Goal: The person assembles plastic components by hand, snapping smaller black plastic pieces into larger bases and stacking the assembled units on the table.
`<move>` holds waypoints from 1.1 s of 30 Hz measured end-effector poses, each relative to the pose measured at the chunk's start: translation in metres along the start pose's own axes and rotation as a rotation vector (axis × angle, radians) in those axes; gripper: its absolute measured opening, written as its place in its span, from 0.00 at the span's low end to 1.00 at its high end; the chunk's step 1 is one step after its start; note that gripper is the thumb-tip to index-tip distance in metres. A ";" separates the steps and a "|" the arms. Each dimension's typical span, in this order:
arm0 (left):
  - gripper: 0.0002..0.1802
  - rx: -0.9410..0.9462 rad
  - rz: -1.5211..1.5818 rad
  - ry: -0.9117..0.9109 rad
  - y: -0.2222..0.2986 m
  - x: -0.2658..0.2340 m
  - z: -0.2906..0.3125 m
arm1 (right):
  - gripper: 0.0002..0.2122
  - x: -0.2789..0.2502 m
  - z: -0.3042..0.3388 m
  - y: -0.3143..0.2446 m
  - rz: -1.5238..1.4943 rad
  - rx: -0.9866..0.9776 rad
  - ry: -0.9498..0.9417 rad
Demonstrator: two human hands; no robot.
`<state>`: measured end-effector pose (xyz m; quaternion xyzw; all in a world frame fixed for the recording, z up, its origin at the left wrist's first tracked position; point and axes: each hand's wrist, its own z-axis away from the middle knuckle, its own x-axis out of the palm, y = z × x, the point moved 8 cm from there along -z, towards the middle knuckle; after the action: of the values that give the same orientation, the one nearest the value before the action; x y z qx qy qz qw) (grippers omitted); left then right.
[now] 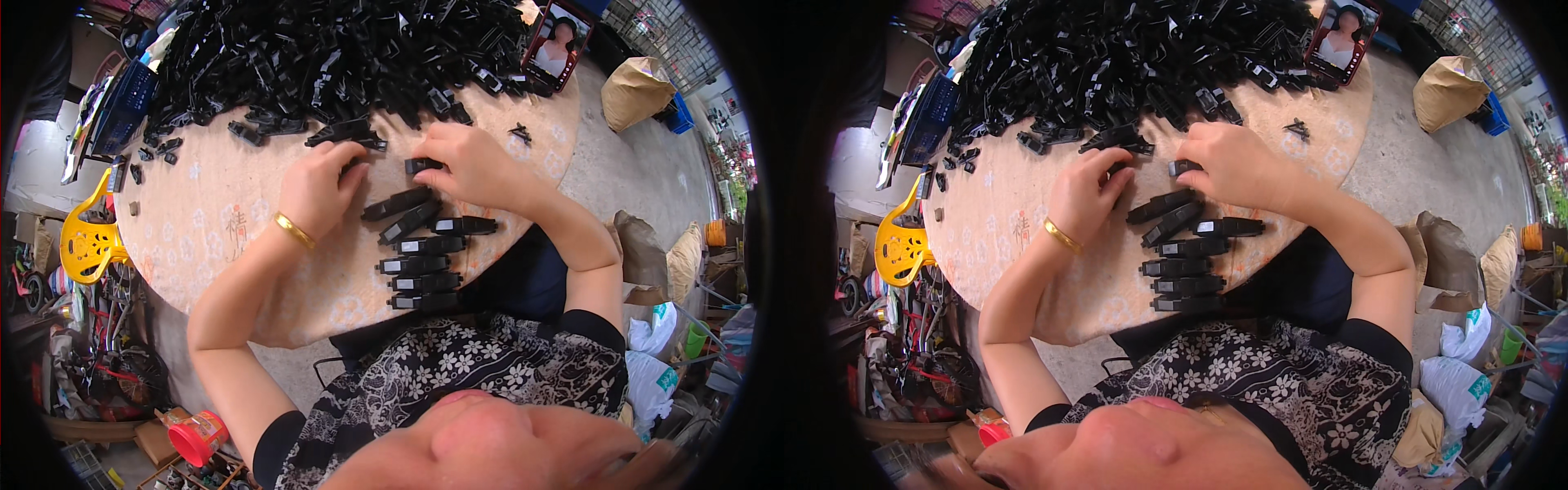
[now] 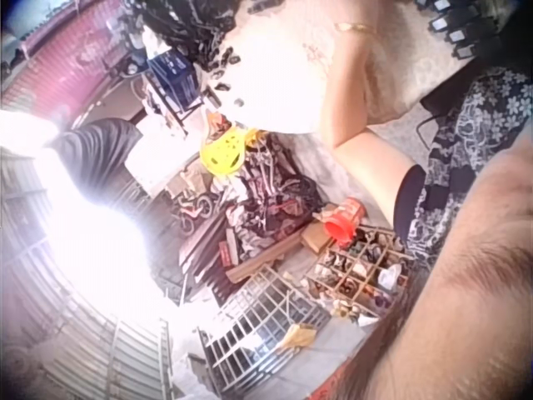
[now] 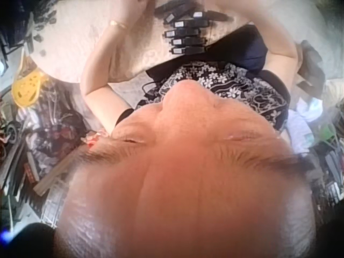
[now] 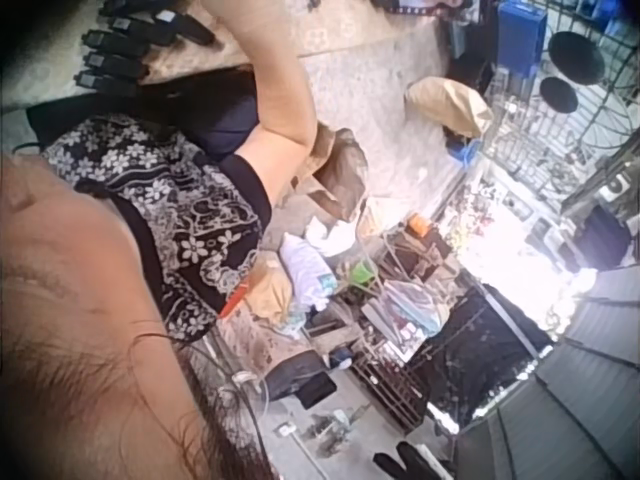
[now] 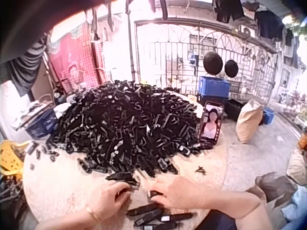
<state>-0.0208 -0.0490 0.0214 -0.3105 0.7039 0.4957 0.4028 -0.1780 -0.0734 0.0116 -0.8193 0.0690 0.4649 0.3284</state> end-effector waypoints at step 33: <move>0.12 0.141 0.150 -0.034 0.013 0.013 0.004 | 0.06 -0.010 -0.004 -0.015 0.050 -0.140 -0.027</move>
<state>-0.0364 -0.0417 0.0153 -0.2193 0.7514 0.4790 0.3974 -0.1741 -0.0660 0.0280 -0.8320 0.0525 0.4875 0.2597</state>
